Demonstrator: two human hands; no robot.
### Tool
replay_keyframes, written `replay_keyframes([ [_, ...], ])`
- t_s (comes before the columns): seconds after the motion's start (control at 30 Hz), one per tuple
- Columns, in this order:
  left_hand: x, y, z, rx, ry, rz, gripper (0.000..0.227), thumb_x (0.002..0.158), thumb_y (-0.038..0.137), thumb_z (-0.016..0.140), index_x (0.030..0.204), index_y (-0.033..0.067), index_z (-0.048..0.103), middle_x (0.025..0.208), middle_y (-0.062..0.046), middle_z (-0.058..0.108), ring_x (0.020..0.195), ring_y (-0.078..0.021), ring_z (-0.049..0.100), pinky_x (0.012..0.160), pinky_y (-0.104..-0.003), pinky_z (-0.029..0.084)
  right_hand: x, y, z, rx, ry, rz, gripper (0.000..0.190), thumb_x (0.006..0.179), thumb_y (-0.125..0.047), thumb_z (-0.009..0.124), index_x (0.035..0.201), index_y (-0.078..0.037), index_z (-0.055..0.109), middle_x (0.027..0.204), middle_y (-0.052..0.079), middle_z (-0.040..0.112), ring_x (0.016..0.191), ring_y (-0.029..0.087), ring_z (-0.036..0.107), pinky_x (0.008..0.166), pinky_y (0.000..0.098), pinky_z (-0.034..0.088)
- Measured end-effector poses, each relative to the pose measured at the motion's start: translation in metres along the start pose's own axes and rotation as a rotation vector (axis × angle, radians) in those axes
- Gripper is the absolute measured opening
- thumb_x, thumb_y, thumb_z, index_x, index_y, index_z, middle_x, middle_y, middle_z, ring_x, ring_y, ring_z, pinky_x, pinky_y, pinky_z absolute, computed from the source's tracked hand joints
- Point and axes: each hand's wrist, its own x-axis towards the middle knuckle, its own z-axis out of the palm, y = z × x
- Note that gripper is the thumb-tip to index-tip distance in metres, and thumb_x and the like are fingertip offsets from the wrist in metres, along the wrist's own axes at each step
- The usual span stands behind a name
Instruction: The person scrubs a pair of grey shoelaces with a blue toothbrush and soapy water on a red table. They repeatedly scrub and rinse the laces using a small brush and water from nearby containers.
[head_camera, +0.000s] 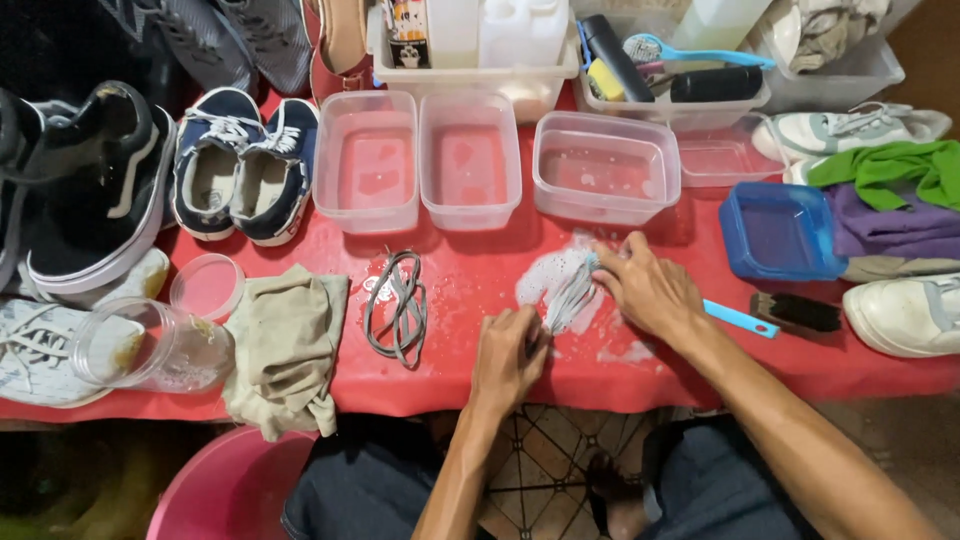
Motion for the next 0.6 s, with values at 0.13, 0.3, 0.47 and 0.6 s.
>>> replay_keyframes([
  [0.13, 0.002, -0.003, 0.003, -0.005, 0.004, 0.007, 0.027, 0.085, 0.015, 0.074, 0.08, 0.0178, 0.047, 0.067, -0.006, 0.059, 0.071, -0.0289, 0.063, 0.071, -0.038, 0.045, -0.015, -0.039, -0.02, 0.08, 0.004, -0.078, 0.036, 0.1, -0.044, 0.054, 0.129, -0.027, 0.069, 0.116, 0.008, 0.053, 0.081, 0.051, 0.073, 0.074, 0.0579, 0.063],
  [0.3, 0.0, 0.005, -0.005, 0.019, -0.01, 0.006, 0.026, 0.085, 0.016, 0.073, 0.08, 0.0174, 0.048, 0.066, -0.007, 0.058, 0.071, -0.0296, 0.062, 0.071, -0.038, 0.045, -0.003, -0.016, 0.005, 0.06, -0.013, -0.07, 0.039, 0.102, -0.048, 0.05, 0.133, -0.028, 0.066, 0.118, 0.01, 0.053, 0.082, 0.054, 0.072, 0.077, 0.0606, 0.062],
  [0.47, 0.004, 0.012, -0.01, 0.018, -0.02, 0.004, 0.026, 0.083, 0.015, 0.074, 0.081, 0.0171, 0.049, 0.067, -0.007, 0.059, 0.073, -0.0296, 0.063, 0.073, -0.038, 0.045, -0.016, -0.044, -0.014, 0.067, -0.051, -0.184, 0.039, 0.102, -0.045, 0.049, 0.137, -0.031, 0.061, 0.117, 0.01, 0.054, 0.083, 0.052, 0.073, 0.076, 0.0623, 0.062],
  [0.6, 0.003, 0.005, -0.005, -0.003, -0.024, -0.005, 0.029, 0.08, 0.014, 0.077, 0.081, 0.017, 0.048, 0.067, -0.007, 0.059, 0.074, -0.0298, 0.063, 0.073, -0.038, 0.045, -0.002, -0.038, -0.015, 0.123, -0.042, -0.13, 0.04, 0.104, -0.047, 0.045, 0.135, -0.027, 0.062, 0.118, 0.011, 0.056, 0.083, 0.052, 0.072, 0.076, 0.061, 0.062],
])
